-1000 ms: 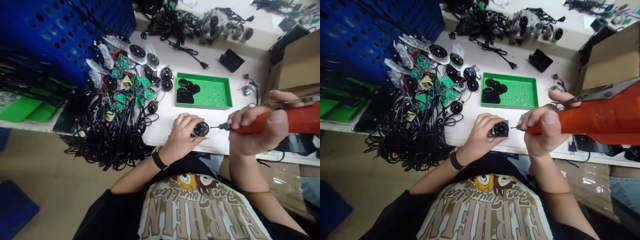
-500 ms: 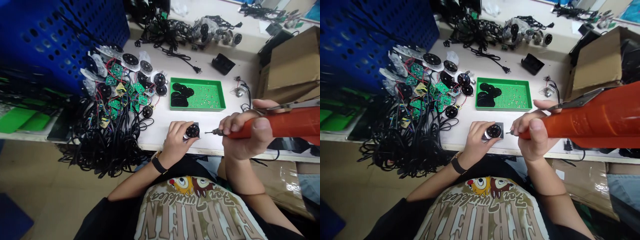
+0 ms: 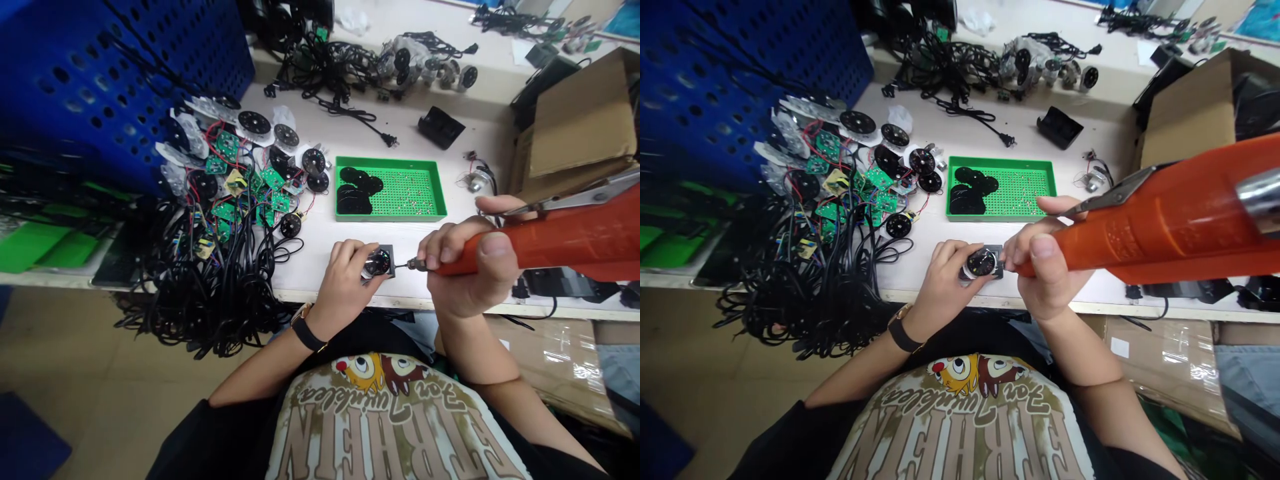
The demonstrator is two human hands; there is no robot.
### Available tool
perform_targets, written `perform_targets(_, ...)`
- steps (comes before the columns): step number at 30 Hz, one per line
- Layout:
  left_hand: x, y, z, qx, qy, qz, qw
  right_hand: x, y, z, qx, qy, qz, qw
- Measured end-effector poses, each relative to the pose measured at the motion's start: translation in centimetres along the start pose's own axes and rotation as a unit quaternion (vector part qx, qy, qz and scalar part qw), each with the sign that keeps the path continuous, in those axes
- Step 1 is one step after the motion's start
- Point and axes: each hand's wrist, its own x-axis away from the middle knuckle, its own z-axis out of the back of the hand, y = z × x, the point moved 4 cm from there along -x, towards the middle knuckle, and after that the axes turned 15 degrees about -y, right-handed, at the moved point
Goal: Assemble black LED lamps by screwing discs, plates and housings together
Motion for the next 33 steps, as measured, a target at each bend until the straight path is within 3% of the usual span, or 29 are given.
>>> perform_targets(8,0.2,-0.4,-0.2,0.032,0.003,0.005,0.999,0.3,1.2,-1.4,-0.050,-0.012,0.024,0.998)
perform_targets(26,0.5,-0.5,-0.6,0.035,0.009,-0.012,0.999,0.5,1.7,-2.3,0.007,-0.033,0.005,0.999)
perform_targets(31,0.5,-0.5,-0.7,0.028,0.009,-0.016,0.999,0.8,1.8,-2.4,0.010,-0.064,0.024,0.998)
perform_targets(33,0.4,-0.4,-0.6,0.026,0.016,-0.023,0.999,1.1,1.9,-2.1,0.031,-0.083,-0.009,0.996)
